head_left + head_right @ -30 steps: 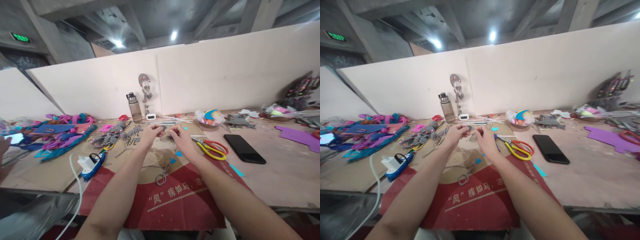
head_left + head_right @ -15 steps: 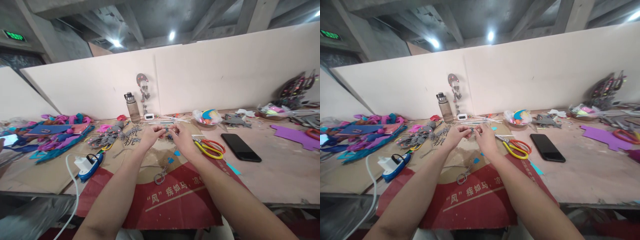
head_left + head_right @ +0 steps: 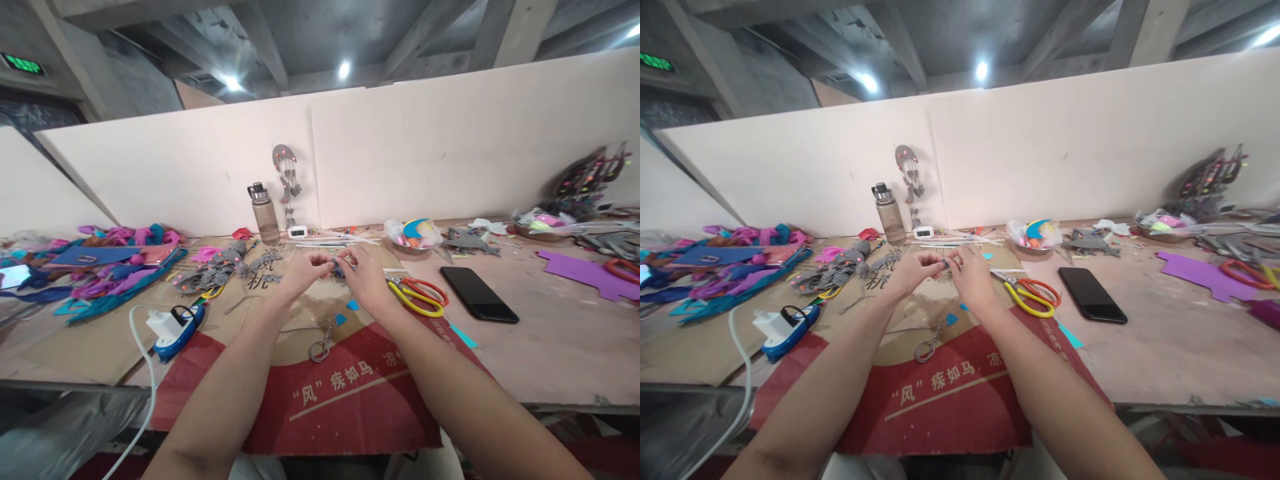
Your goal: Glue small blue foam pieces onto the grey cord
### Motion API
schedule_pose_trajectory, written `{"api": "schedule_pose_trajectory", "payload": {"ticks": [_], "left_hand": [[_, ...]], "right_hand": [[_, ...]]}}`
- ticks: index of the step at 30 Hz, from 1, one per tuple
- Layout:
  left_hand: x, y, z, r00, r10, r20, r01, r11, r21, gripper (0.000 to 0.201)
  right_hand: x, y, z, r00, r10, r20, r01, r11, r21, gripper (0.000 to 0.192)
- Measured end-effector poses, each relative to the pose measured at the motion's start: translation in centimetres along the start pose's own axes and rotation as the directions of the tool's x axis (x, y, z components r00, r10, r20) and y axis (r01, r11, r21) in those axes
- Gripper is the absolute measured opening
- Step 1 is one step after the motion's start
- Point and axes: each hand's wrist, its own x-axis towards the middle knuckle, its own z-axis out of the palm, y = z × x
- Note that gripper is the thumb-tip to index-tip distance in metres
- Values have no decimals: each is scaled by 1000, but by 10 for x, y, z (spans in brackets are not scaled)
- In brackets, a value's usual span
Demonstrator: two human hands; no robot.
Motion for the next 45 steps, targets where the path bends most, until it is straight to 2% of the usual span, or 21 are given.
{"api": "schedule_pose_trajectory", "payload": {"ticks": [3, 10, 15, 21, 23, 26, 29, 33, 37, 40, 43, 45], "left_hand": [[2, -7, 3, 999, 12, -33, -10, 999, 53, 17], [5, -18, 13, 988, 141, -58, -135, 985, 105, 15], [4, -15, 12, 989, 84, -118, -78, 995, 59, 10], [8, -21, 7, 960, 9, -279, 4, 999, 48, 10], [10, -25, 4, 947, 7, -321, -8, 1000, -1, 11], [15, -32, -1, 925, -33, -377, -43, 981, -190, 12], [19, -34, -7, 901, -116, -418, -62, 919, -389, 17], [21, -35, -13, 873, -181, -453, -92, 851, -516, 21], [23, -39, -24, 829, -258, -496, -108, 797, -594, 24], [25, -44, -39, 766, -336, -548, -151, 735, -661, 24], [26, -50, -56, 700, -392, -597, -242, 656, -715, 22], [26, -55, -64, 657, -428, -620, -305, 601, -738, 18]], "right_hand": [[-1, -1, 1, 1000, -14, 27, 14, 1000, -3, 6], [-2, -3, 1, 997, -6, 74, 4, 1000, 23, 6], [-1, -3, 0, 998, 15, 57, -17, 999, 39, 6], [-2, -10, -1, 992, 75, 100, -83, 994, 75, 12], [-4, -13, 1, 985, 97, 141, -114, 987, 112, 16], [-7, -14, 4, 976, 107, 191, -133, 983, 128, 19], [-10, -13, 7, 974, 92, 208, -119, 986, 120, 19], [-11, -14, 7, 973, 71, 218, -105, 983, 149, 20], [-12, -25, 3, 954, 0, 299, -76, 967, 241, 20], [-11, -35, -2, 934, -25, 357, -97, 943, 319, 19], [-9, -39, -10, 915, 28, 403, -220, 871, 439, 22], [-6, -38, -17, 898, 73, 434, -336, 749, 570, 25]]}}
